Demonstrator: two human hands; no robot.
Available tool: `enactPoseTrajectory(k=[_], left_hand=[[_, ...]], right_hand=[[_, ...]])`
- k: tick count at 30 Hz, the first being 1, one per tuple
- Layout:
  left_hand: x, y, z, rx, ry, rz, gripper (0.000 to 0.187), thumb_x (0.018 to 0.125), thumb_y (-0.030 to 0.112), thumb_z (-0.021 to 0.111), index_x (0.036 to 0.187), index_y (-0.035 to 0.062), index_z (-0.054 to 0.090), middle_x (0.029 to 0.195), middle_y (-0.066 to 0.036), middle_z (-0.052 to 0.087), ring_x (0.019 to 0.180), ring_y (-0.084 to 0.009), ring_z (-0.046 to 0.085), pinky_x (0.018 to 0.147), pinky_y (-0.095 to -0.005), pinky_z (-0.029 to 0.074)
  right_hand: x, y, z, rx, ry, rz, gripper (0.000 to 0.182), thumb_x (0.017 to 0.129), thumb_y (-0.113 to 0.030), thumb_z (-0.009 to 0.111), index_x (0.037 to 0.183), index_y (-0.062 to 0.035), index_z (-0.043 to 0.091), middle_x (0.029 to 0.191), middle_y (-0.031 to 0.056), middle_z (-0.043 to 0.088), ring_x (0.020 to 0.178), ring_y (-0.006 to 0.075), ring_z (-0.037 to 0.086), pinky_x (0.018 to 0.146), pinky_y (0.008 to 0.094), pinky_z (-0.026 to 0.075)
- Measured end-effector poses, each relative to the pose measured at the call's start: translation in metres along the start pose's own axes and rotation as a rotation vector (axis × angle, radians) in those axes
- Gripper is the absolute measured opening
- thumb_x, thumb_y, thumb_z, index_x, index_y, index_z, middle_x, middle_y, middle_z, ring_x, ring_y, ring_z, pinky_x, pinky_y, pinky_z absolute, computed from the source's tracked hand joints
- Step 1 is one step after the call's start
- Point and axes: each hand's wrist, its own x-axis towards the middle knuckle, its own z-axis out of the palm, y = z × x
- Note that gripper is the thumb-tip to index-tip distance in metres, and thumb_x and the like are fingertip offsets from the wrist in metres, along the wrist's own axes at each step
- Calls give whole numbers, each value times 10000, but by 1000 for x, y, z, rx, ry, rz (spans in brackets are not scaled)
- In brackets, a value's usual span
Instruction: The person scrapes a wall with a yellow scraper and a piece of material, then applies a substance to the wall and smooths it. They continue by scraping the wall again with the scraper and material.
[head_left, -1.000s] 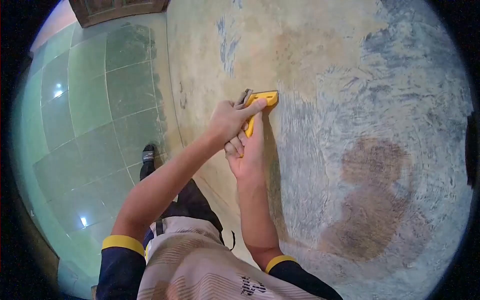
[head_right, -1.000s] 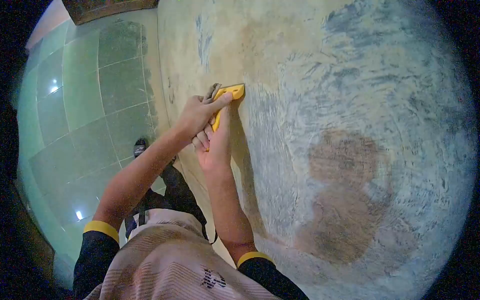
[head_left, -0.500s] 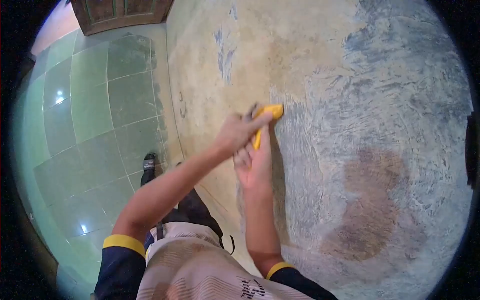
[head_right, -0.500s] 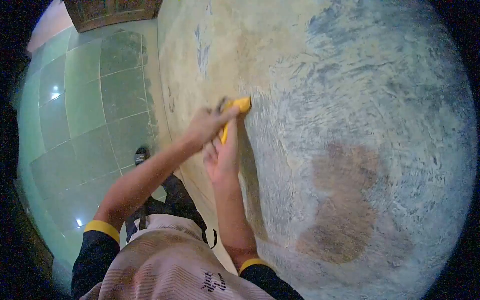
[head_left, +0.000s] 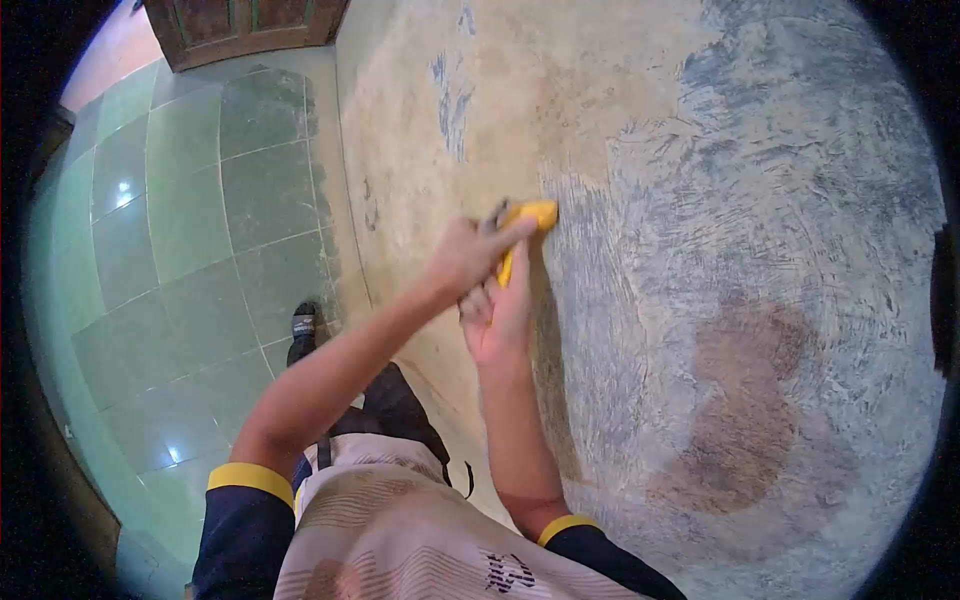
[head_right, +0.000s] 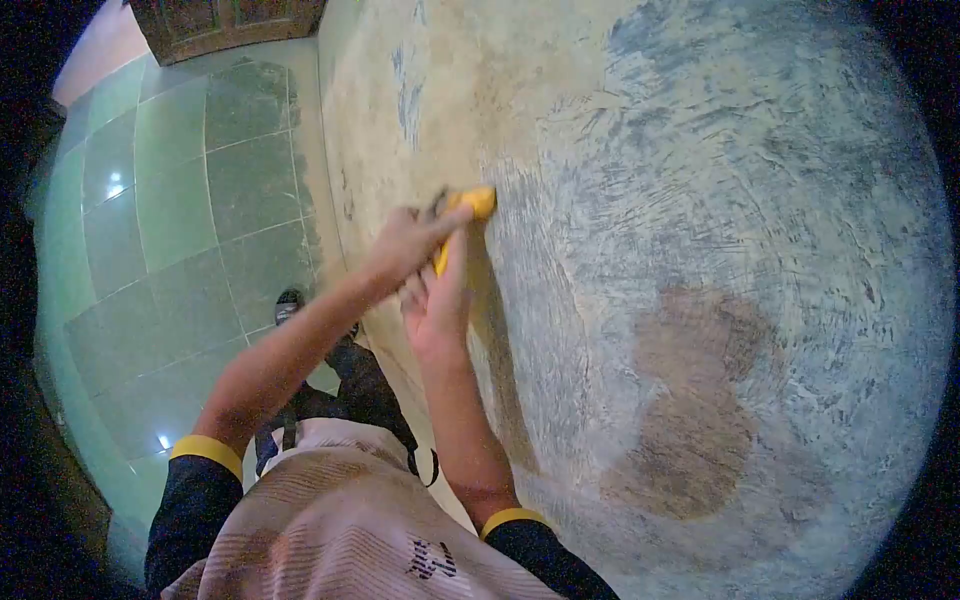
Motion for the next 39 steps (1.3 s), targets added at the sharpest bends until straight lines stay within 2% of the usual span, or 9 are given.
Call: enactPoseTrajectory(k=[4,11,16,21,23,29,31,36,39], left_hand=[[-26,-70,24,82,10,13,658,784,572,718,707,-77,641,591,-55,558,562,-112,544,499,-324,451],[-13,-34,10,-89,-31,-57,624,789,558,723,741,-54,610,645,-54,593,584,-117,579,522,-304,480],[-17,-68,30,-57,41,82,679,745,584,737,657,-79,617,562,-69,576,501,-128,538,484,-321,449],[-10,-23,6,-105,-12,-73,647,783,562,724,739,-79,639,647,-56,591,557,-110,542,496,-289,448],[-18,-53,16,71,35,-55,695,724,603,751,687,-79,625,600,-108,602,560,-152,594,523,-319,482],[-7,-32,8,-38,59,-113,692,722,600,756,651,-75,620,590,-99,593,567,-148,597,525,-312,482],[-11,-33,8,-11,15,-75,679,722,590,762,656,-72,626,587,-89,591,566,-139,592,525,-306,482],[-19,-23,13,-39,25,-23,703,728,595,754,656,-90,618,579,-85,589,549,-132,588,510,-307,480],[-6,0,-2,-129,-18,-232,685,730,592,752,661,-78,629,598,-90,604,557,-141,588,522,-325,483]], right_hand=[[-38,26,-52,3,120,41,403,980,-558,428,1058,-192,576,575,-85,421,369,20,290,348,185,247],[-12,17,-35,20,113,70,422,976,-543,458,1140,-172,574,766,-76,493,422,14,301,384,194,251],[-43,10,-32,12,147,81,350,1000,-498,433,1039,-178,570,697,-78,466,375,29,244,353,203,215],[-11,8,-16,86,56,67,347,1000,-499,429,1034,-183,570,678,-75,479,371,32,270,347,173,236],[-38,10,-12,21,226,80,338,996,-511,430,961,-198,553,636,-75,463,370,31,269,350,173,235],[-7,11,-27,-7,31,111,360,978,-556,434,951,-217,555,623,-88,452,365,29,257,345,185,228],[-20,9,-12,-14,217,119,359,972,-563,444,940,-222,553,616,-92,434,370,29,255,347,192,222],[-30,2,-8,-29,293,107,336,966,-555,469,933,-230,550,613,-95,423,379,27,258,346,190,219],[2,-3,2,32,37,98,368,974,-552,453,882,-201,514,646,-84,449,359,33,267,335,192,234]])
